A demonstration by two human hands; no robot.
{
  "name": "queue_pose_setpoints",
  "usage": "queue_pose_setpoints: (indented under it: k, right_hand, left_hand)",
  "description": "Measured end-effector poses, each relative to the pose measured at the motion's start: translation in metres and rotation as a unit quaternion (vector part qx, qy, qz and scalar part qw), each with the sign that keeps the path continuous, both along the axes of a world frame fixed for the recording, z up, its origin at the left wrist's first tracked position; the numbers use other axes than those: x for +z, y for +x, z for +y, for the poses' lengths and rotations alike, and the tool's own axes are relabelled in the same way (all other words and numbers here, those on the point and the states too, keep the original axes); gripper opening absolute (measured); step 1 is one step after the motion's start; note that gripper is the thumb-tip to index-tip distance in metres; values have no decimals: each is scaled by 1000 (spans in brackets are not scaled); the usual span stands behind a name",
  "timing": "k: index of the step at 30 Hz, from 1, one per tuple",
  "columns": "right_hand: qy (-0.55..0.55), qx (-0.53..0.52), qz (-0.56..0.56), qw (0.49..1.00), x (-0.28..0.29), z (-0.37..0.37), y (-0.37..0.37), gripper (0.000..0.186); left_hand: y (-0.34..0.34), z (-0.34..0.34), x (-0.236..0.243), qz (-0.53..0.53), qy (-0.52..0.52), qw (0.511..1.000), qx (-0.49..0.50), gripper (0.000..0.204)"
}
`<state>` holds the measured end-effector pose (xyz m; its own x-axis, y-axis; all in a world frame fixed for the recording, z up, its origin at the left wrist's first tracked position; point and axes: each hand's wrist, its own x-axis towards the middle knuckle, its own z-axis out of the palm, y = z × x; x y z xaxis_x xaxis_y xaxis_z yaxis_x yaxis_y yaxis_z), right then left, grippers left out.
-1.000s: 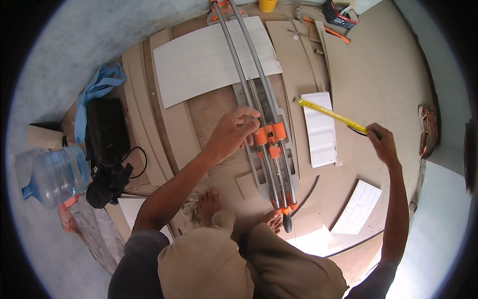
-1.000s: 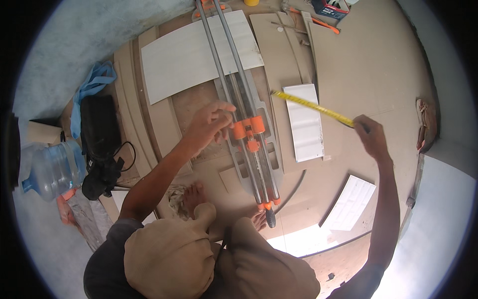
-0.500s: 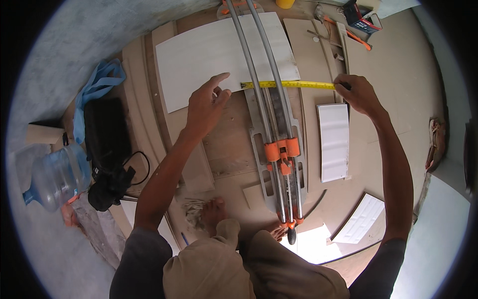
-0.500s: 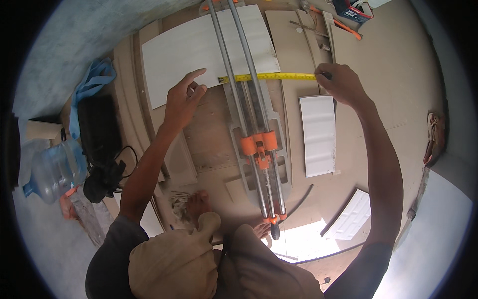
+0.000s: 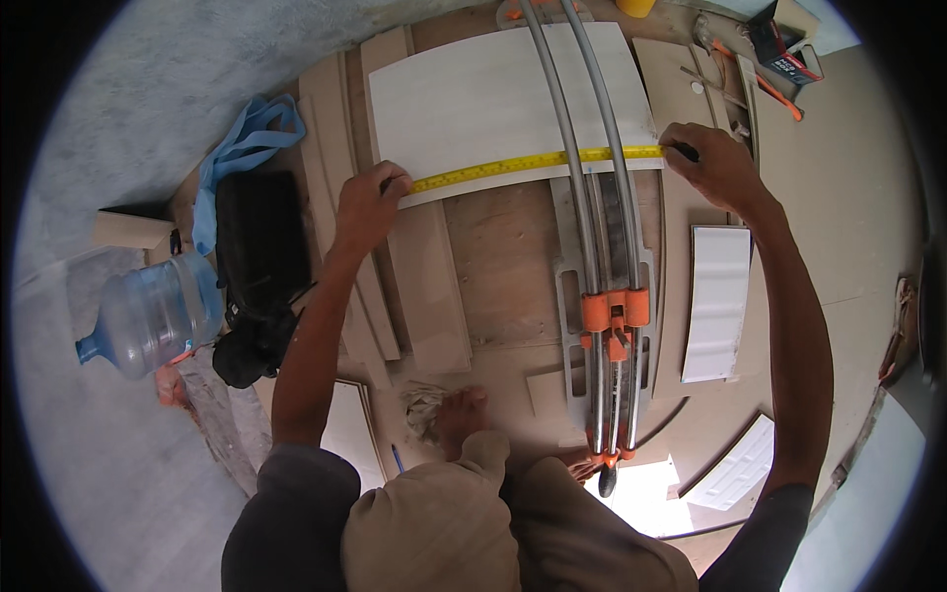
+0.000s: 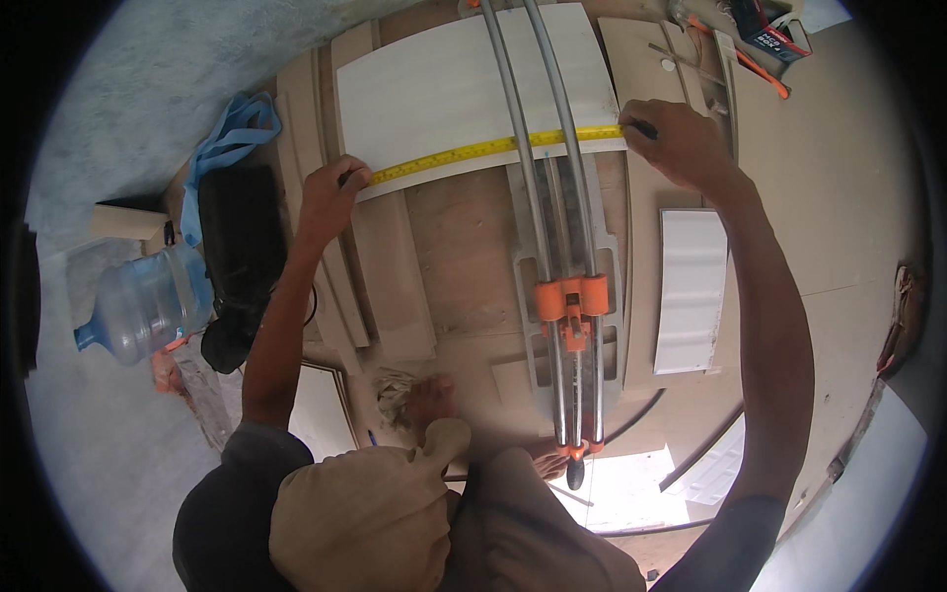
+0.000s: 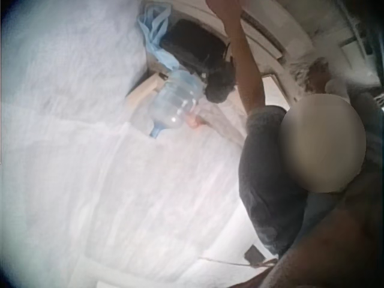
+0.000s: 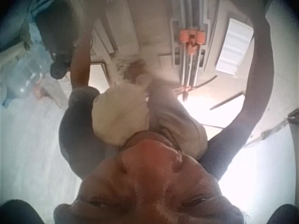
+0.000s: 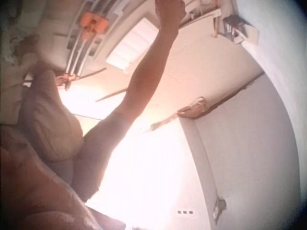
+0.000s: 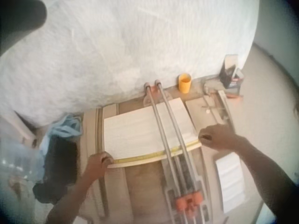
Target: The person measures and marks white rectangular tiles with a tape measure and pen, then uses a manual tile cutter to score and snap them into smaller pieces. The person wipes the tiles with a cloth between steps and stacks the cut pieces on the floor.
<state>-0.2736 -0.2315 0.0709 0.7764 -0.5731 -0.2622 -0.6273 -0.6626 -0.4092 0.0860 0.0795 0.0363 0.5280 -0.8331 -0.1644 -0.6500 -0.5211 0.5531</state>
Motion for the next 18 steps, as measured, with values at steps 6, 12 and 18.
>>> queue_pose_setpoints:
  k: [6,12,18]
  right_hand:
    - [-24,3,19,1000,-8,-2,-5,25]
    - [-34,-7,30,999,-14,-3,-3,24]
    - [-37,13,-11,999,-16,-6,-12,25]
  left_hand:
    - [23,28,-4,41,32,998,32,23]
    - [22,41,-18,169,-26,981,96,18]
    - [18,39,-24,158,-56,982,85,12]
